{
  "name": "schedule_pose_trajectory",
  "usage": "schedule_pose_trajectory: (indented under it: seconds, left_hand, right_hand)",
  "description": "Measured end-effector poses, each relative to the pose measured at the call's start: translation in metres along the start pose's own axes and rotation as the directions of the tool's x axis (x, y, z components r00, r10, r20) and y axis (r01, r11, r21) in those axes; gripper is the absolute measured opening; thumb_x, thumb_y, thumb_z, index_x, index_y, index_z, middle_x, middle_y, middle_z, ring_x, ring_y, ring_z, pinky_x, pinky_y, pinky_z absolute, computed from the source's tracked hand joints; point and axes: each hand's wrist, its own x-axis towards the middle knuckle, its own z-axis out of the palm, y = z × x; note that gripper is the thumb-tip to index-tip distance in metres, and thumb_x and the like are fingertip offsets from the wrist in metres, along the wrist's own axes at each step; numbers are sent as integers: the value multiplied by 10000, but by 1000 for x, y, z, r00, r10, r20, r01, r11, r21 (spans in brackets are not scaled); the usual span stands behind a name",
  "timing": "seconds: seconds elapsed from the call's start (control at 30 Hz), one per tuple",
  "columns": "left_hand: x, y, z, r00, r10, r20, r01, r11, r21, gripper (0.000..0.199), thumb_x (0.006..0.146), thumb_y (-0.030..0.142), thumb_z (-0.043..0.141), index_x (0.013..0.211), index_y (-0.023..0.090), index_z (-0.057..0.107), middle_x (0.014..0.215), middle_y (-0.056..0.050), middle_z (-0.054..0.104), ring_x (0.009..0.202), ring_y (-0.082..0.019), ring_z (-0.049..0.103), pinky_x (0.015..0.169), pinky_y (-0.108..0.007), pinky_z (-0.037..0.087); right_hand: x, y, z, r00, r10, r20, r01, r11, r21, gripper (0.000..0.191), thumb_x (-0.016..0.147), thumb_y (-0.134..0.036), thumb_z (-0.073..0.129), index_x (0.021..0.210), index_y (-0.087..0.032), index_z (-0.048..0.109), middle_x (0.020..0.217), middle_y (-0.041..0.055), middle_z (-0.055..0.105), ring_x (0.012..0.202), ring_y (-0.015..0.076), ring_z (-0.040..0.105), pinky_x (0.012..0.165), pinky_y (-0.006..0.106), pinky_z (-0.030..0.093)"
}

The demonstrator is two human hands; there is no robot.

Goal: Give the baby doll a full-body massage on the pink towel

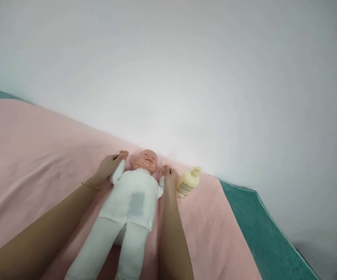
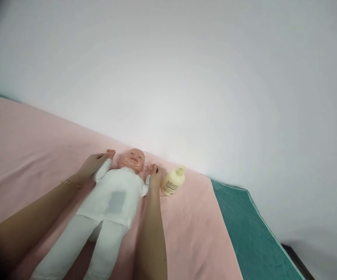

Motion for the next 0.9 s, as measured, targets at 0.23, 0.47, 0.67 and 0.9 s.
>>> schedule_pose_trajectory:
  seconds: [0.23, 0.47, 0.67, 0.9]
  left_hand:
    - [-11, 8, -3, 996, 30, -82, -28, 999, 29, 502, 858, 589, 465, 870, 148, 706, 757, -56, 711, 723, -238, 620, 568, -274, 430]
    - [-47, 21, -6, 950, 143, -279, -169, 983, -70, 506, 891, 549, 500, 1241, 219, 657, 1109, -53, 724, 969, -246, 643, 783, -300, 483]
    - [-82, 17, -21, 915, 180, -362, -196, 980, -9, 492, 837, 520, 589, 1217, 216, 654, 1165, -58, 709, 1056, -271, 635, 852, -331, 491]
    - [-133, 5, -47, 930, 76, -360, -64, 997, 44, 422, 791, 531, 661, 1102, 247, 669, 1104, -30, 721, 1070, -283, 643, 904, -362, 486]
  right_hand:
    - [-23, -15, -1, 987, -149, -63, 146, 988, -44, 407, 941, -444, 442, 1093, -129, 650, 1121, 137, 718, 984, 224, 699, 882, 347, 511]
    - [-58, -32, -6, 950, -281, -136, 282, 959, -11, 408, 955, -469, 434, 1146, -148, 597, 1149, 127, 678, 987, 201, 677, 871, 333, 520]
    - [-103, -44, -21, 937, -315, -150, 321, 947, 20, 379, 962, -433, 453, 1199, -159, 564, 1190, 132, 648, 1095, 202, 630, 941, 359, 505]
    - [-162, -49, -44, 955, -248, -160, 248, 968, -17, 447, 917, -431, 532, 1281, -172, 548, 1320, 131, 603, 1217, 226, 576, 1032, 366, 454]
